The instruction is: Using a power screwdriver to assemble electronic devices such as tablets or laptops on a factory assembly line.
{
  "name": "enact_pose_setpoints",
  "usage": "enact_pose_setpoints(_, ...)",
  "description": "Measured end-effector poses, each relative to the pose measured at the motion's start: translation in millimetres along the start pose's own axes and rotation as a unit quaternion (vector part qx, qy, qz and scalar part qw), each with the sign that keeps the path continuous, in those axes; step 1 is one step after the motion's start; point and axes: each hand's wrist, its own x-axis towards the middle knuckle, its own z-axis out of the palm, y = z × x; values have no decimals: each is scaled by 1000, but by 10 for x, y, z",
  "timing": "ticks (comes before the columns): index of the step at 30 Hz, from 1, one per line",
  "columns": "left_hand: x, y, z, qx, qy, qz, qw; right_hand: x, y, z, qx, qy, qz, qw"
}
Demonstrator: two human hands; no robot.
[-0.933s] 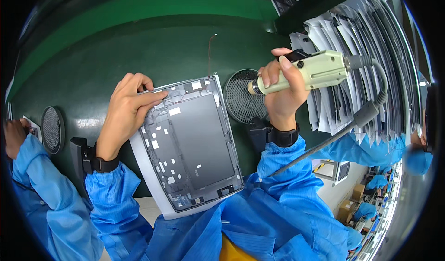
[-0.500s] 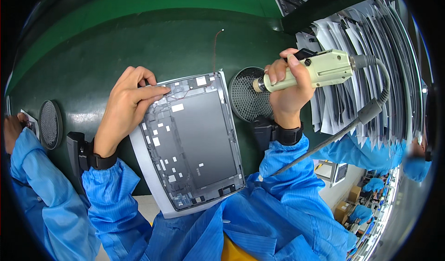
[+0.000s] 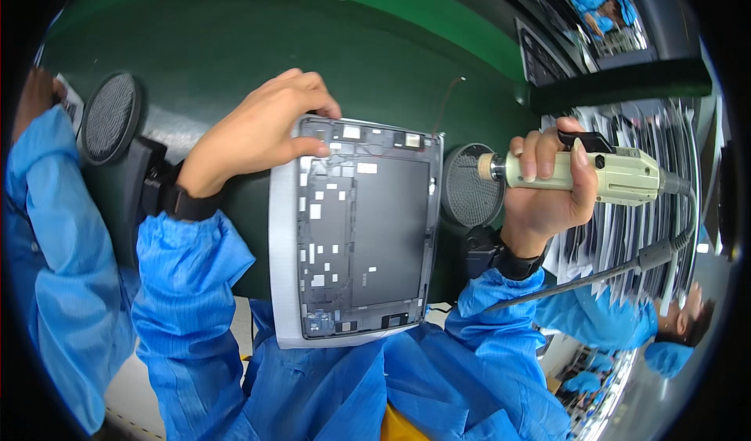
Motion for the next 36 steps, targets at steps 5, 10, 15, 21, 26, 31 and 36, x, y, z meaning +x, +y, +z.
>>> enact_pose_setpoints(5, -33, -58, 46, -14, 13, -8, 1000, 85, 350, 626, -17, -82, 36, 996)
enact_pose_setpoints(10, -38, -79, 71, -11, 14, 8, 1000, 164, 702, 924, 31, -72, 54, 996)
enact_pose_setpoints(15, -59, -88, 95, -17, 23, 10, 1000, 185, 826, 984, 27, -69, 67, 995)
enact_pose_setpoints(21, -40, -105, 90, -15, 30, 13, 999, 226, 887, 965, 27, -67, 74, 995)
enact_pose_setpoints(26, -31, -122, 88, -16, 30, 14, 999, 227, 885, 983, 27, -69, 84, 994)
enact_pose_setpoints(31, -45, -82, 69, -4, 25, 12, 1000, 170, 878, 1046, -66, -104, 75, 990)
enact_pose_setpoints(36, -78, -56, 81, 1, 30, 30, 999, 123, 907, 1028, -4, -117, 64, 991)
